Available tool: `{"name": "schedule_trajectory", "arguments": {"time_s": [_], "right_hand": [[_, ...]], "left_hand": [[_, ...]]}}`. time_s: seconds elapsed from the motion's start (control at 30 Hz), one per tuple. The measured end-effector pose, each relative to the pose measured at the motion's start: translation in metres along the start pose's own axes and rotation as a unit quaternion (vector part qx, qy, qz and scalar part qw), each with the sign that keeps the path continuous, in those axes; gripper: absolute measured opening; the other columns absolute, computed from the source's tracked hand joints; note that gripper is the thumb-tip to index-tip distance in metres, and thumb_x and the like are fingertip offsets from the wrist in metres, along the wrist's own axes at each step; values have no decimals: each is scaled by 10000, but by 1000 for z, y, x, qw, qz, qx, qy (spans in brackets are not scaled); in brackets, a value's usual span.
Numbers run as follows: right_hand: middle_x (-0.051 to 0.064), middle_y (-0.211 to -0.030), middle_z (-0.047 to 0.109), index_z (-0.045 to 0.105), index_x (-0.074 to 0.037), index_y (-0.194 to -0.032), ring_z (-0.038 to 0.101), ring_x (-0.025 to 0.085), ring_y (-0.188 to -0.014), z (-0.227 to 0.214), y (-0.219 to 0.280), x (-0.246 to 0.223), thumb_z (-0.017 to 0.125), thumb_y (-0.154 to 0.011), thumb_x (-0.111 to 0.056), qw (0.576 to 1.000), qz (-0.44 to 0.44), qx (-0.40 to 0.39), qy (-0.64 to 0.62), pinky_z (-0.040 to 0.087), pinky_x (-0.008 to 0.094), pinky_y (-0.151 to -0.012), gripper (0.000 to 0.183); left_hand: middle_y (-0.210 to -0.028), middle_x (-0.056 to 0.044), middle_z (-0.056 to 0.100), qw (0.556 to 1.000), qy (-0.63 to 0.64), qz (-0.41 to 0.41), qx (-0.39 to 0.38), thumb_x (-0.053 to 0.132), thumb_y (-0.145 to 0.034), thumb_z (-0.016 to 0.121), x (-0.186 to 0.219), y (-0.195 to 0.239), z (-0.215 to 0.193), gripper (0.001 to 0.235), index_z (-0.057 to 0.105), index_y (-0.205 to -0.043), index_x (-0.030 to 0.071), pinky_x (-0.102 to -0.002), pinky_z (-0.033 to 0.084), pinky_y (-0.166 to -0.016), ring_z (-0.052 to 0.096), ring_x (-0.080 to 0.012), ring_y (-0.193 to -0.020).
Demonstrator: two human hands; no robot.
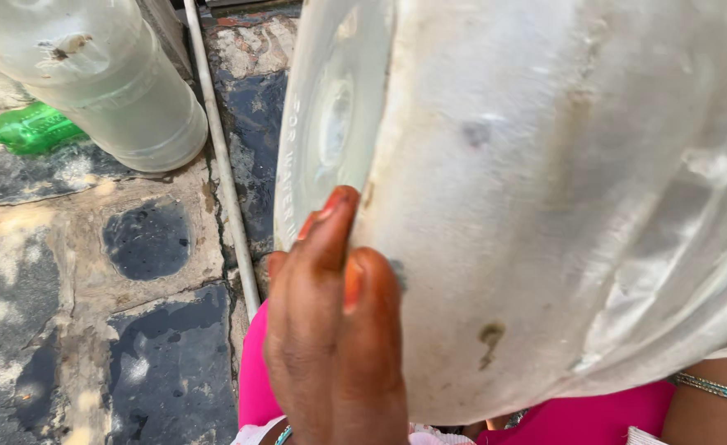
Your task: The person repeatedly rinses a large transparent plastic water container by scooping water from a nearby bucket using a white plastic jug. They pour the water into the container, shake it to clean the interior, and then pour the water out onto the ground. This cycle is repeated multiple times.
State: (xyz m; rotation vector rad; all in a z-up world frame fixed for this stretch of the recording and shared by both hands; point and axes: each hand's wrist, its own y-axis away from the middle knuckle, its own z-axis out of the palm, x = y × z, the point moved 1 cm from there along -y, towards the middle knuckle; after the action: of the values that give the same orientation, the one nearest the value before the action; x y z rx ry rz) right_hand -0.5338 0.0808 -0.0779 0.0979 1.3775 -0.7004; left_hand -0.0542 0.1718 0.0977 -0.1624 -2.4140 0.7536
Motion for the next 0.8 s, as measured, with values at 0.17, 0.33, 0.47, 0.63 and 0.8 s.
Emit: {"name": "schedule_trajectory", "arguments": {"time_s": [0.17,0.33,0.47,0.63,0.8], "right_hand": [[166,-914,673,625,-12,-1173,656,265,-721,-8,-15,-2,360,-1071,-652,1000,-12,1,-5,529,401,-576,701],[173,-891,676,639,-17,-1148,651,273,-696,-43,-24,7,362,-1057,-665,982,117,36,141,514,397,-548,710],[178,-872,678,650,-22,-1128,648,278,-677,-57,-1,28,364,-1046,-675,883,320,44,341,502,395,-525,718],[171,-880,682,660,-44,-1109,641,282,-684,-53,3,43,371,-1047,-651,839,320,20,439,479,406,-507,675],[159,-1068,673,562,35,-1152,676,244,-943,-58,-4,-2,516,-1203,-424,996,-73,-22,43,597,412,-858,464]], "left_hand": [[-1429,-79,595,793,365,-478,-101,583,-990,492,-17,-29,29,528,679,-1395,300,-570,402,-1026,557,-267,-1292],[-1431,-205,406,927,376,4,11,855,-916,456,-85,-42,72,1061,337,-1532,-1,-494,506,-1150,522,-317,-1356],[-1204,-318,739,908,306,-253,-135,840,-773,577,-164,-92,165,1104,612,-1356,-97,-510,463,-1073,719,-374,-1206],[-1245,-376,584,947,68,-252,-189,750,-724,799,-190,-86,214,1043,625,-1220,-151,-518,519,-989,612,-450,-1151],[-1247,-143,702,804,593,-46,29,507,-752,892,-155,-98,135,860,588,-1377,0,-416,578,-1019,679,-229,-1130]]}}
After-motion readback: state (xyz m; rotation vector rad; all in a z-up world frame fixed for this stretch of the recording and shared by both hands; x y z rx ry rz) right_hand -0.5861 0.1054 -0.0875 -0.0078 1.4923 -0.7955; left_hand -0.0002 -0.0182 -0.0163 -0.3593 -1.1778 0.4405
